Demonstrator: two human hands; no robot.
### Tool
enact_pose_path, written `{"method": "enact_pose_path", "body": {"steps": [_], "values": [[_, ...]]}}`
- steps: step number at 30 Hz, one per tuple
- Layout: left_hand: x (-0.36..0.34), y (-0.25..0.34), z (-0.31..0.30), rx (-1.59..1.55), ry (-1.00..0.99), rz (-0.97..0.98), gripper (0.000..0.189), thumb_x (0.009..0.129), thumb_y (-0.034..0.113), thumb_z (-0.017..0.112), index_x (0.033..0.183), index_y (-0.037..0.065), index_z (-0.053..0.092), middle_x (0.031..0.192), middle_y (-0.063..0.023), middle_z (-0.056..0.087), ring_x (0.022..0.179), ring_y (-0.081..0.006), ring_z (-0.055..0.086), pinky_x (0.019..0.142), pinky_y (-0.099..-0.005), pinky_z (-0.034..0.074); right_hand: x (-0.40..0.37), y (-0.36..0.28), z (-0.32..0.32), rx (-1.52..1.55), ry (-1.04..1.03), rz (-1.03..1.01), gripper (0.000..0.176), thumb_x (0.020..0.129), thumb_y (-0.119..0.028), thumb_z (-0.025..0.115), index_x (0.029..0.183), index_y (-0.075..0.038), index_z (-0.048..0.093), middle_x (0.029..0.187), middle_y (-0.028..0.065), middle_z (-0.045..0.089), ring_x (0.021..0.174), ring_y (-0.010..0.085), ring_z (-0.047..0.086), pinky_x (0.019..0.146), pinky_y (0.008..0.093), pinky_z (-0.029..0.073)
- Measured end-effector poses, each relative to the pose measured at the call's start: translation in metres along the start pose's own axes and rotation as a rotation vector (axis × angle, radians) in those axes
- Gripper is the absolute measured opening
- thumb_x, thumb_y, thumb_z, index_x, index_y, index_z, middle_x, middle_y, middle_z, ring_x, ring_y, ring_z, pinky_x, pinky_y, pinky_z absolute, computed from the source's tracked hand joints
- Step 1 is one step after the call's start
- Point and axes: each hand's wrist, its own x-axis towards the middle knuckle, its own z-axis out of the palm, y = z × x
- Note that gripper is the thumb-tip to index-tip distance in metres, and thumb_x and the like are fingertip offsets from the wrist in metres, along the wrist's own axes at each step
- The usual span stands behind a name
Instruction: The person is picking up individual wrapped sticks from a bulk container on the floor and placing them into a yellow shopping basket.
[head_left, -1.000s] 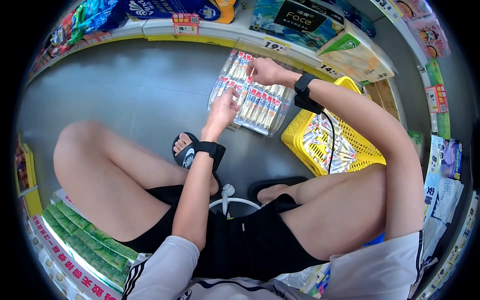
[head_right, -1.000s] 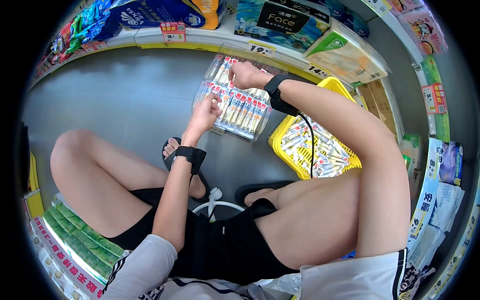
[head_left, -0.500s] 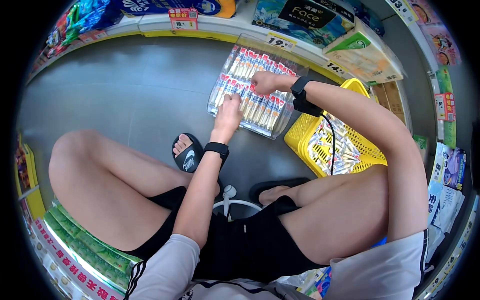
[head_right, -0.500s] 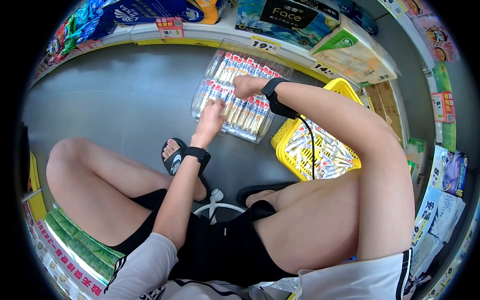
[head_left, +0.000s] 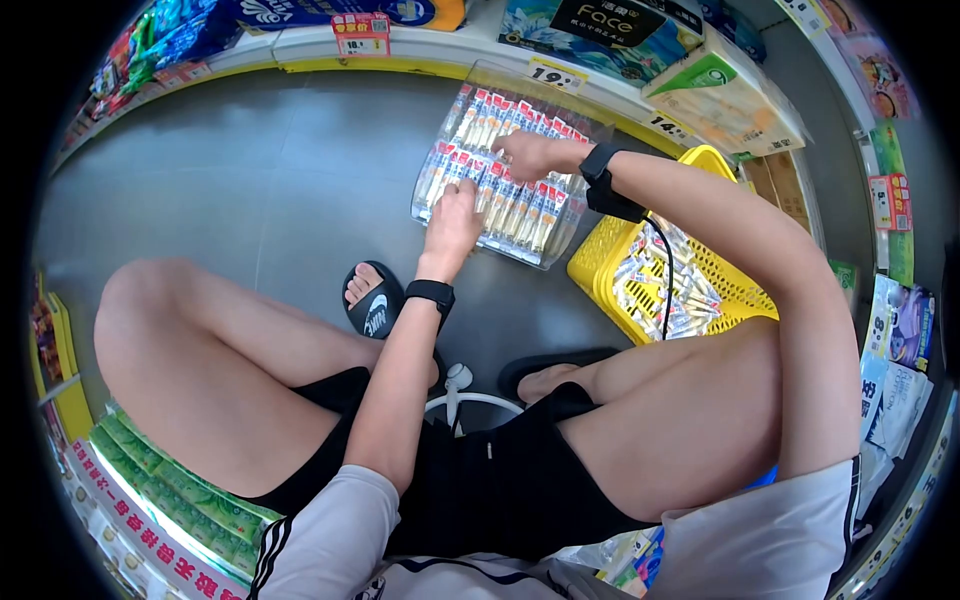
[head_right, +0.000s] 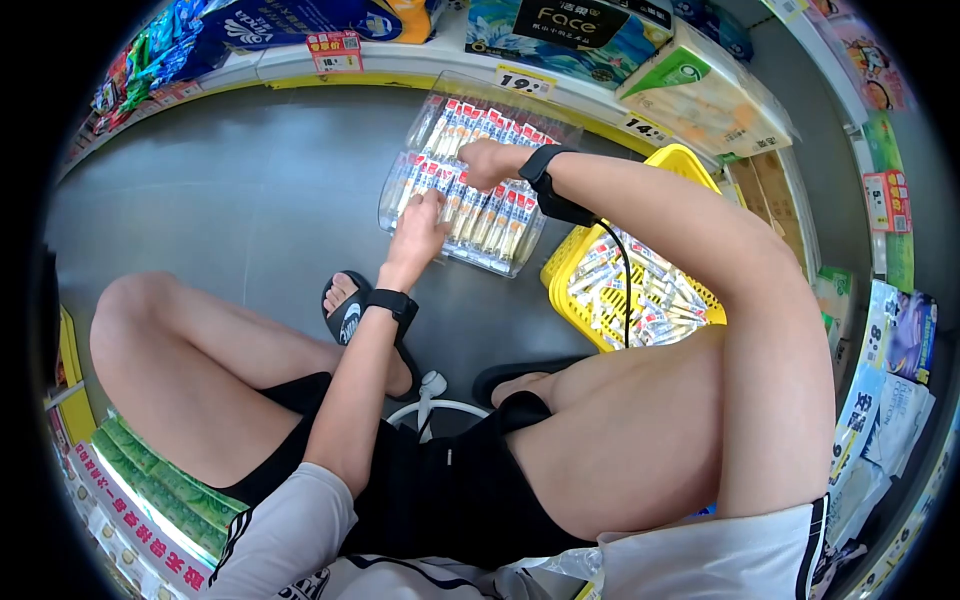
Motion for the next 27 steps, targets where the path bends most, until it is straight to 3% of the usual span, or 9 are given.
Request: {"method": "enact_pose_path", "body": {"steps": [3,6,12,15,22,24,26,27], "values": [[-0.005,0.005,-0.005,-0.018,0.014,-0.003,0.038,0.082,0.002,0.069,0.118,0.002,0.056,0.11,-0.0254,0.062,0.105,-0.0465,0.062,0.091,-0.0515,0.052,-0.005,-0.002,-0.011,0.045,0.036,-0.022,0.05,0.081,-0.009,0.062,0.13,0.0,0.064,0.131,0.0219,0.064,0.123,0.0361,0.06,0.104,0.0425,0.049],[-0.007,0.012,-0.01,-0.002,0.0,0.049,0.036,0.083,0.003,0.067,0.118,0.003,0.057,0.11,-0.0246,0.062,0.105,-0.0469,0.062,0.091,-0.0518,0.051,-0.012,-0.003,-0.022,0.021,0.059,-0.06,0.051,0.081,-0.009,0.063,0.131,-0.004,0.065,0.131,0.0207,0.065,0.122,0.0354,0.061,0.102,0.0421,0.05],[-0.011,0.038,-0.026,-0.034,0.047,0.146,0.024,0.087,0.001,0.06,0.111,0.002,0.061,0.104,-0.0232,0.063,0.097,-0.0448,0.062,0.085,-0.0513,0.051,-0.059,-0.01,-0.035,0.049,0.258,-0.12,0.037,0.076,-0.004,0.06,0.109,-0.003,0.075,0.11,0.0201,0.073,0.108,0.0351,0.068,0.096,0.0419,0.053],[-0.015,0.064,-0.039,-0.041,0.136,0.276,0.02,0.089,-0.001,0.053,0.107,0.0,0.062,0.103,-0.0242,0.062,0.097,-0.0453,0.063,0.085,-0.0529,0.052,-0.086,-0.014,-0.031,0.195,0.478,-0.145,0.028,0.082,-0.004,0.058,0.104,-0.003,0.074,0.105,0.0174,0.073,0.104,0.0337,0.068,0.093,0.0414,0.053],[-0.03,0.127,-0.065,-0.127,0.102,0.514,0.032,0.081,-0.011,0.048,0.108,0.001,0.062,0.1,-0.0226,0.061,0.098,-0.0442,0.061,0.085,-0.0526,0.049,-0.159,-0.013,-0.028,0.219,0.755,-0.153,0.019,0.084,-0.007,0.059,0.095,-0.002,0.073,0.094,0.0172,0.071,0.09,0.0339,0.067,0.082,0.0418,0.053],[-0.036,0.15,-0.073,-0.172,0.062,0.565,0.034,0.078,-0.012,0.048,0.107,0.001,0.062,0.099,-0.021,0.062,0.096,-0.0412,0.062,0.085,-0.0506,0.049,-0.182,-0.009,-0.023,0.222,0.808,-0.153,0.016,0.083,-0.008,0.06,0.091,-0.001,0.072,0.089,0.0162,0.069,0.087,0.0329,0.066,0.079,0.0414,0.052],[-0.042,0.169,-0.076,-0.302,-0.039,0.579,0.033,0.078,-0.012,0.048,0.105,0.0,0.063,0.097,-0.0193,0.062,0.093,-0.0382,0.062,0.084,-0.048,0.05,-0.203,-0.003,-0.017,0.13,1.011,-0.205,0.014,0.082,-0.008,0.06,0.087,0.001,0.069,0.086,0.0167,0.066,0.086,0.0334,0.064,0.078,0.0422,0.052],[-0.047,0.18,-0.075,-0.285,-0.033,0.605,0.035,0.078,-0.015,0.045,0.104,-0.001,0.064,0.09,-0.017,0.063,0.086,-0.0341,0.062,0.077,-0.0432,0.05,-0.211,0.003,-0.013,0.092,1.071,-0.204,0.012,0.081,-0.008,0.06,0.083,0.003,0.065,0.084,0.0167,0.063,0.084,0.0337,0.063,0.076,0.0425,0.051]]}}
